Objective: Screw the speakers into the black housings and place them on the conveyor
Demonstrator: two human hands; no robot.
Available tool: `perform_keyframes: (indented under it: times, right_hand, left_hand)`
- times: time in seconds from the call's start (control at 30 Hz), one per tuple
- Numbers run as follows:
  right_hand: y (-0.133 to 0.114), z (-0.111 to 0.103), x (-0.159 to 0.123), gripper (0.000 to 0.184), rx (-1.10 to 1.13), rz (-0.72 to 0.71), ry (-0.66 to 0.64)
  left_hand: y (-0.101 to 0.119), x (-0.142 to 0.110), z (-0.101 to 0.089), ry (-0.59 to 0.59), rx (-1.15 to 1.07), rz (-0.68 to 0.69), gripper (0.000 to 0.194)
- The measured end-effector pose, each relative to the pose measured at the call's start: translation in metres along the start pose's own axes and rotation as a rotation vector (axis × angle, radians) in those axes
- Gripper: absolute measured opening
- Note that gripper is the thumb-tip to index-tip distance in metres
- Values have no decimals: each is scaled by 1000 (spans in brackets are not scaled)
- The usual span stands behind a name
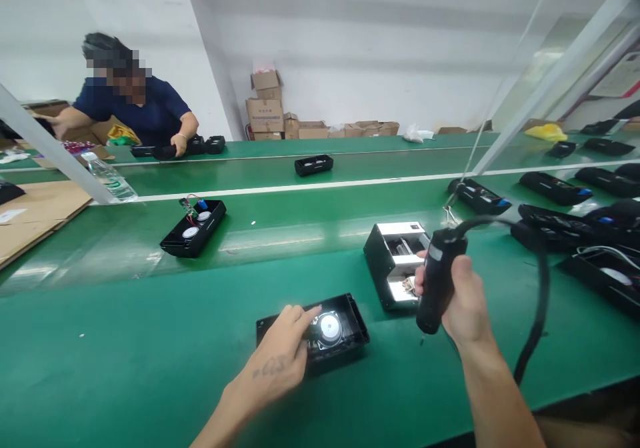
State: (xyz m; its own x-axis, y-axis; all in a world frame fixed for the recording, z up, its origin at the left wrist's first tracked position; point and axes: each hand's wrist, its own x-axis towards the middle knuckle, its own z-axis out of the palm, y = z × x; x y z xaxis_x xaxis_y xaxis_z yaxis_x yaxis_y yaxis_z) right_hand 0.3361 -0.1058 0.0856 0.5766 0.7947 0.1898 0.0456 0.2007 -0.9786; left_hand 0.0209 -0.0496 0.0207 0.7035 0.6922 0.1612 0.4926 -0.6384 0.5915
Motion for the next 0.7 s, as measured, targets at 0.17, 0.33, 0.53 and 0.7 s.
perform_keyframes:
  times: [0.17,0.33,0.53,0.7]
  right_hand:
    - [38,-36,-14,71,-563,-86,276]
    - [27,16,-62,47,-883,-740,172]
    - [44,95,-80,33,-801,-809,-768]
    - [49,97,-69,32,-835,-815,-868]
  left_hand:
    - [-8,7,2,33,-152,-124,61]
    - [-5,8,7,46,-234,-155,62]
    - [-15,-8,3,110,-155,-41,67]
    - [-28,-40,-2,151,37,-10,78]
